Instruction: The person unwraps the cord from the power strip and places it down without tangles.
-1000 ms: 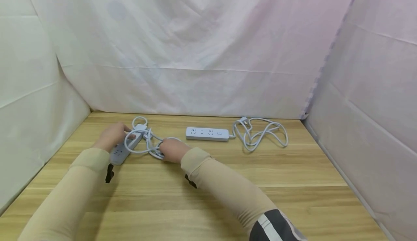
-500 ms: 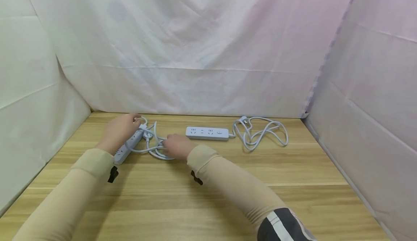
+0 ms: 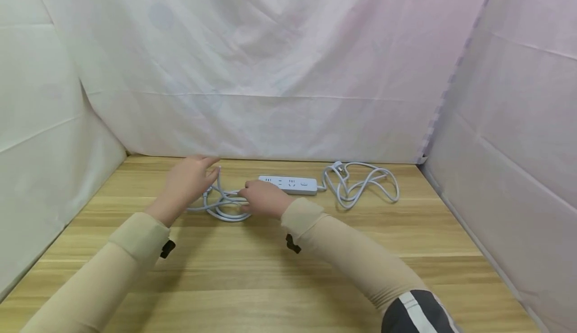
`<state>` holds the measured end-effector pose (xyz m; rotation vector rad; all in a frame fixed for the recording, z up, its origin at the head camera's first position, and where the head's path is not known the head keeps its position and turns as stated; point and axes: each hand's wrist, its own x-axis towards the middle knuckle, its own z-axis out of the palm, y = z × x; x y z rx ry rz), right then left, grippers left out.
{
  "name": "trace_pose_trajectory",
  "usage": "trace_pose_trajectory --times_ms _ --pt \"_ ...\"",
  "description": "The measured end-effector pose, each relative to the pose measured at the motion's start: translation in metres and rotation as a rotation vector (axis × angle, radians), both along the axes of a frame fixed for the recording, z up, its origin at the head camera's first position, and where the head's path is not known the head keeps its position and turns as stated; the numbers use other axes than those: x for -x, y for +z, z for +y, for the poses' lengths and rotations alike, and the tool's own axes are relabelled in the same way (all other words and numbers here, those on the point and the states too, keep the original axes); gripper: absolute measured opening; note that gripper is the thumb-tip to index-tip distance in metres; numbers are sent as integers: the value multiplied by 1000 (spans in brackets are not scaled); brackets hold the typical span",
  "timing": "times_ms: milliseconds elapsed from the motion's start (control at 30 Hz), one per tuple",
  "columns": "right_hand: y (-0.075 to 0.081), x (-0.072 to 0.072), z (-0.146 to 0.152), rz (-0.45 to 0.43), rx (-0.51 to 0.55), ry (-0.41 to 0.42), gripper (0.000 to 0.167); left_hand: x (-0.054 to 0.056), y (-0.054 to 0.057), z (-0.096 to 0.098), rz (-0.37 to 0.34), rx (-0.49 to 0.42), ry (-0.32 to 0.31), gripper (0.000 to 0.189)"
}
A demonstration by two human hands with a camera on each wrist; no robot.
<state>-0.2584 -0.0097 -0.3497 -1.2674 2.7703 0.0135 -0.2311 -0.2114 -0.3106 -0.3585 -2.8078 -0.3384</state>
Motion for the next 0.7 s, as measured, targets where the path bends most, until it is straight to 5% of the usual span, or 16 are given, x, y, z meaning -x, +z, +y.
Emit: trace_pose_trajectory --times_ms 333,700 --pt "6 -17 60 147 43 20 45 -19 -1 19 202 102 -107 40" --pt "11 -34 123 195 222 -43 43 -39 1 23 387 115 -209 43"
